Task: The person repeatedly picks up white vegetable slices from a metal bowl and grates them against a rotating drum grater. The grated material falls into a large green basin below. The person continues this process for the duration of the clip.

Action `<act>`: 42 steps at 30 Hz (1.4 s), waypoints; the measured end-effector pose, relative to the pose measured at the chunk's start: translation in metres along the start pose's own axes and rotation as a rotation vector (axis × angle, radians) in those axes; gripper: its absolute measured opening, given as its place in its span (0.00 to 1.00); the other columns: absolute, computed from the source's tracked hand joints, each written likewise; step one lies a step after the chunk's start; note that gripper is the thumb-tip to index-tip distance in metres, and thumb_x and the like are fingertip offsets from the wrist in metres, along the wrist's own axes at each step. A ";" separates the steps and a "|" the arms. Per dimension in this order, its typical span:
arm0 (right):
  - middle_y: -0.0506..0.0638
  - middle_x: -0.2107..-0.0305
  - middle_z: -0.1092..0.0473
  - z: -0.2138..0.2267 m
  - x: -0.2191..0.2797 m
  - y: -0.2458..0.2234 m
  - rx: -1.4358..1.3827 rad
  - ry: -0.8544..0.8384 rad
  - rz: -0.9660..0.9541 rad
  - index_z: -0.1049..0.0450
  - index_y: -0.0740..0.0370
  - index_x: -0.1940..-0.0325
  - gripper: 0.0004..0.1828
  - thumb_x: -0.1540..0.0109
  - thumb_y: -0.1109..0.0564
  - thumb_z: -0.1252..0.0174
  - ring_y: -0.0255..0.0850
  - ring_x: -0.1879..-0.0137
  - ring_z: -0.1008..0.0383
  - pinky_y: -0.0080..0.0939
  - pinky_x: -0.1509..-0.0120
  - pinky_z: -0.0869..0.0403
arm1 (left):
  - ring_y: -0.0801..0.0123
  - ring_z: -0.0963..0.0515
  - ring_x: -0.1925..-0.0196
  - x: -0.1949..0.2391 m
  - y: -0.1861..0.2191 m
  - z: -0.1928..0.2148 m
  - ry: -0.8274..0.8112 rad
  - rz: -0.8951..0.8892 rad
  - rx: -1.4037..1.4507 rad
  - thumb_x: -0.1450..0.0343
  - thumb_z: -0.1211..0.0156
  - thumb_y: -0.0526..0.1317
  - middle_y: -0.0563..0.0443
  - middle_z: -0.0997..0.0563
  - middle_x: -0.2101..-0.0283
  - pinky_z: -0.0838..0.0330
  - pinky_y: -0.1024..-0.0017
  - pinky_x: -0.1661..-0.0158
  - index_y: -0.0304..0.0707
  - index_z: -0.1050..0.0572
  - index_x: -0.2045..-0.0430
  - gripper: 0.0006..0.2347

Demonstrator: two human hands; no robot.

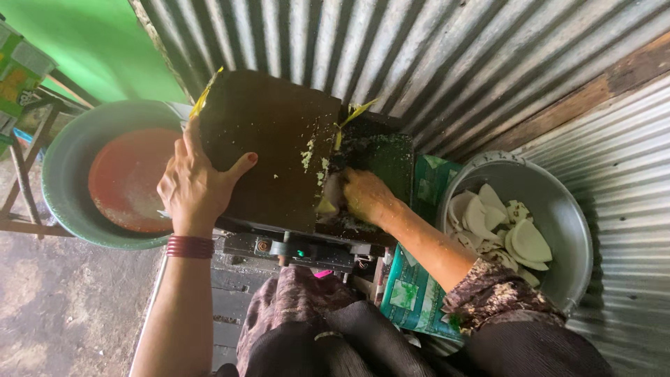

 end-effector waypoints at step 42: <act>0.61 0.56 0.24 -0.005 -0.015 -0.002 0.003 -0.030 -0.077 0.19 0.62 0.61 0.10 0.43 0.61 0.43 0.58 0.51 0.21 0.57 0.46 0.24 | 0.41 0.20 0.48 0.001 0.003 0.003 0.033 -0.044 -0.022 0.37 0.29 0.67 0.34 0.22 0.44 0.27 0.49 0.54 0.40 0.41 0.30 0.46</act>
Point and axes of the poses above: each hand's wrist, its own x-axis away from the middle knuckle, its own z-axis out of the back of the hand, y = z × x, the point moved 5 cm from there along -x, towards the middle knuckle
